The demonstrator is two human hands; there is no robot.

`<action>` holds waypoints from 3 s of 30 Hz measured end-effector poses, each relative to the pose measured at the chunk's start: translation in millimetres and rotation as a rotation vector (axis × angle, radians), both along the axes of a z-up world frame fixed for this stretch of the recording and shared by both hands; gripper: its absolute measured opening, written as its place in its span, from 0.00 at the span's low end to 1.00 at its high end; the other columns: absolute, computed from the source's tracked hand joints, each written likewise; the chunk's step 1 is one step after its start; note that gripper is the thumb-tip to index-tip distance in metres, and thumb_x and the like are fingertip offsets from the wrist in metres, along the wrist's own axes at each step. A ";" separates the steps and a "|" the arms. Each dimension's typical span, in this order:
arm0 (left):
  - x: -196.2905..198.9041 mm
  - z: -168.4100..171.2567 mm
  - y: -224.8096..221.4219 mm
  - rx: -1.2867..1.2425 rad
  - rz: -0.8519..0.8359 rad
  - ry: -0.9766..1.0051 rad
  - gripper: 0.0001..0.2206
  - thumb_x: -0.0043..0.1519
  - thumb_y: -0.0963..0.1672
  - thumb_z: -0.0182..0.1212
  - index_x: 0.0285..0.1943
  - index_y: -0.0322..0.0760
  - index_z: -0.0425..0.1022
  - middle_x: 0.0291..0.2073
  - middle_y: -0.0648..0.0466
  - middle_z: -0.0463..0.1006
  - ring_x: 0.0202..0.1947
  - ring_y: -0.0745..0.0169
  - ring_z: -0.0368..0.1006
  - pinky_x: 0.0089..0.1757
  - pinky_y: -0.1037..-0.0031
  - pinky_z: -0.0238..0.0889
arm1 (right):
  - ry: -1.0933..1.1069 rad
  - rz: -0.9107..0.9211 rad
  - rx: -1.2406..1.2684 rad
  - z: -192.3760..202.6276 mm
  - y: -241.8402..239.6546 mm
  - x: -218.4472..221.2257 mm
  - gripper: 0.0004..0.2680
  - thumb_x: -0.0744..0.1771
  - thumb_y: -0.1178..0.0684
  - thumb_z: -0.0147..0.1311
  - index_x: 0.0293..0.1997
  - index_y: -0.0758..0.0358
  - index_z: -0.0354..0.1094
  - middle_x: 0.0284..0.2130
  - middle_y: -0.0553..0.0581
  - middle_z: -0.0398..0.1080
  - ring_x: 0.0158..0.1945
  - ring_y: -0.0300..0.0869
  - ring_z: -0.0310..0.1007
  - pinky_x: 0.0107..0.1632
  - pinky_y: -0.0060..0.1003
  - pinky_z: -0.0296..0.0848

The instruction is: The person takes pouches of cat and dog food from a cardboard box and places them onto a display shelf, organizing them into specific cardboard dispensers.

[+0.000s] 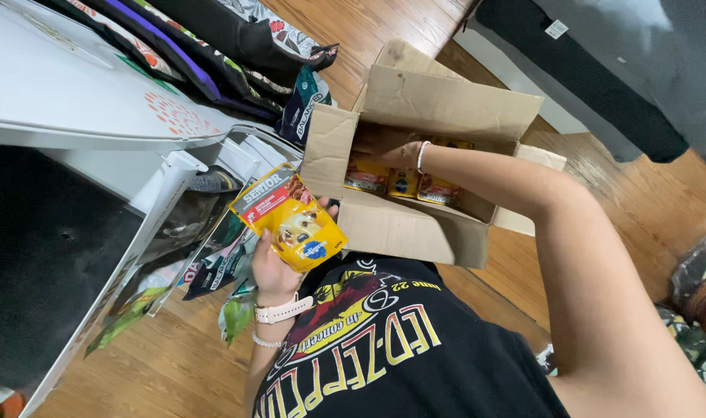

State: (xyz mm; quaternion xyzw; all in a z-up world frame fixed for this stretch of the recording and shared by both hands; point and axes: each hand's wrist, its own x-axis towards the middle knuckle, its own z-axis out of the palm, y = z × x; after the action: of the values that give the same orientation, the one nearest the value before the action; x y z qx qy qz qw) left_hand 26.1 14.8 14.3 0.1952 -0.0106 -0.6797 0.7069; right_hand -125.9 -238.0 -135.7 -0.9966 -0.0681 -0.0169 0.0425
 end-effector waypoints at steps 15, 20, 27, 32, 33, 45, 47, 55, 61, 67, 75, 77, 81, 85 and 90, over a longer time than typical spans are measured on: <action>-7.6 10.2 -10.6 -0.002 0.007 -0.088 0.31 0.56 0.55 0.48 0.64 0.37 0.48 0.61 0.36 0.56 0.61 0.30 0.51 0.54 0.42 0.46 | 0.562 0.097 0.295 -56.2 -14.9 -20.6 0.27 0.58 0.56 0.61 0.59 0.71 0.48 0.43 0.62 0.67 0.36 0.48 0.72 0.44 0.37 0.73; -10.8 10.0 -14.3 0.039 -0.005 -0.143 0.31 0.56 0.55 0.48 0.64 0.39 0.48 0.60 0.36 0.58 0.60 0.32 0.54 0.54 0.45 0.48 | 0.190 0.120 0.013 4.9 -17.4 -25.1 0.04 0.61 0.53 0.49 0.23 0.54 0.65 0.21 0.45 0.65 0.26 0.37 0.69 0.29 0.30 0.71; -9.9 12.3 -20.8 0.099 0.017 -0.129 0.31 0.55 0.55 0.49 0.64 0.39 0.49 0.60 0.38 0.58 0.60 0.31 0.54 0.54 0.42 0.48 | 0.085 -0.342 0.154 148.5 -5.7 -62.4 0.08 0.62 0.39 0.51 0.32 0.47 0.61 0.28 0.41 0.61 0.35 0.34 0.67 0.34 0.30 0.69; -15.7 34.5 -34.2 0.259 0.093 -0.154 0.30 0.56 0.54 0.48 0.64 0.39 0.50 0.59 0.44 0.60 0.60 0.37 0.56 0.55 0.47 0.49 | -0.083 -0.686 0.705 183.9 21.4 -82.4 0.11 0.59 0.44 0.61 0.35 0.55 0.66 0.28 0.49 0.67 0.36 0.43 0.71 0.36 0.34 0.70; -15.9 33.1 -35.7 0.271 0.092 -0.172 0.29 0.56 0.55 0.48 0.63 0.39 0.52 0.58 0.44 0.61 0.58 0.38 0.58 0.55 0.47 0.51 | -0.172 -0.799 0.924 194.3 31.7 -81.1 0.13 0.57 0.50 0.66 0.35 0.63 0.69 0.26 0.58 0.69 0.33 0.49 0.73 0.35 0.38 0.70; -35.6 -25.4 -37.4 0.213 -0.003 -0.116 0.31 0.56 0.57 0.49 0.64 0.38 0.57 0.56 0.42 0.66 0.53 0.39 0.65 0.49 0.44 0.59 | -0.154 -0.926 1.827 201.8 95.8 -33.3 0.12 0.59 0.63 0.60 0.44 0.70 0.68 0.36 0.58 0.71 0.37 0.37 0.68 0.38 0.32 0.74; -33.7 -27.9 -38.6 0.206 0.002 -0.151 0.29 0.56 0.54 0.52 0.63 0.37 0.59 0.54 0.42 0.68 0.51 0.41 0.67 0.48 0.46 0.61 | -0.157 -0.882 1.710 207.3 96.3 -33.6 0.13 0.60 0.62 0.60 0.46 0.70 0.67 0.38 0.60 0.71 0.39 0.40 0.70 0.38 0.33 0.74; -44.0 -11.2 -43.9 0.355 0.052 -0.245 0.21 0.48 0.41 0.64 0.51 0.26 0.68 0.36 0.37 0.75 0.37 0.39 0.75 0.37 0.50 0.69 | -0.213 -0.719 0.795 242.5 87.1 -35.6 0.13 0.61 0.50 0.59 0.44 0.65 0.67 0.29 0.55 0.68 0.31 0.46 0.73 0.29 0.34 0.75; -38.6 94.3 -67.3 0.285 -0.027 -0.260 0.23 0.47 0.45 0.66 0.51 0.34 0.67 0.40 0.41 0.75 0.41 0.45 0.73 0.40 0.55 0.69 | -0.147 -0.772 0.580 211.1 54.5 -62.7 0.08 0.66 0.45 0.47 0.40 0.54 0.66 0.25 0.50 0.65 0.28 0.47 0.70 0.30 0.38 0.70; -22.6 34.2 -51.5 -0.031 -0.062 -0.168 0.26 0.53 0.44 0.56 0.61 0.36 0.57 0.56 0.32 0.63 0.55 0.30 0.60 0.49 0.38 0.55 | 0.106 -0.537 -0.126 93.0 14.4 -114.5 0.08 0.62 0.47 0.50 0.40 0.53 0.67 0.31 0.48 0.67 0.37 0.40 0.69 0.36 0.32 0.70; -6.3 19.5 -36.5 0.013 -0.078 -0.242 0.27 0.55 0.47 0.52 0.65 0.45 0.53 0.60 0.38 0.61 0.59 0.33 0.57 0.53 0.42 0.50 | 0.339 -0.214 -0.301 100.7 9.9 -120.0 0.07 0.63 0.50 0.46 0.41 0.49 0.69 0.34 0.46 0.69 0.39 0.40 0.72 0.38 0.33 0.71; -3.4 9.4 -31.7 0.016 -0.088 -0.230 0.27 0.55 0.47 0.52 0.65 0.44 0.53 0.61 0.38 0.59 0.60 0.33 0.55 0.53 0.42 0.50 | 0.319 -0.194 -0.348 75.7 8.8 -123.5 0.08 0.64 0.51 0.44 0.44 0.50 0.68 0.37 0.47 0.68 0.43 0.40 0.70 0.42 0.33 0.70; -1.1 2.2 -26.3 0.062 -0.081 -0.235 0.29 0.53 0.48 0.52 0.66 0.44 0.52 0.62 0.38 0.58 0.60 0.33 0.55 0.53 0.44 0.49 | 0.370 -0.151 -0.281 -92.9 -4.9 -142.0 0.15 0.63 0.41 0.48 0.52 0.53 0.62 0.50 0.56 0.61 0.57 0.50 0.60 0.51 0.44 0.66; -3.0 3.2 -25.9 0.080 -0.069 -0.245 0.30 0.53 0.48 0.53 0.65 0.43 0.51 0.62 0.38 0.57 0.60 0.33 0.54 0.54 0.45 0.48 | -0.010 -0.142 -0.185 -146.1 -9.9 -147.1 0.13 0.59 0.41 0.52 0.39 0.54 0.66 0.42 0.57 0.65 0.49 0.52 0.63 0.40 0.45 0.66; -4.9 0.8 -24.2 0.087 -0.066 -0.204 0.29 0.52 0.46 0.54 0.64 0.46 0.51 0.62 0.38 0.57 0.60 0.33 0.54 0.55 0.46 0.46 | -0.264 -0.130 -0.217 -195.7 -11.0 -149.6 0.02 0.59 0.53 0.53 0.28 0.55 0.69 0.33 0.57 0.66 0.44 0.55 0.63 0.41 0.51 0.62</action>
State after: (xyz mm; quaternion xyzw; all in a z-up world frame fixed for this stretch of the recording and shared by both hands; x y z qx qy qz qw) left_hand 21.3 -9.4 15.2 0.2934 -0.0594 -0.6789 0.6704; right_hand -275.5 -249.0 -331.4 -0.9868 -0.0098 -0.1428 -0.0757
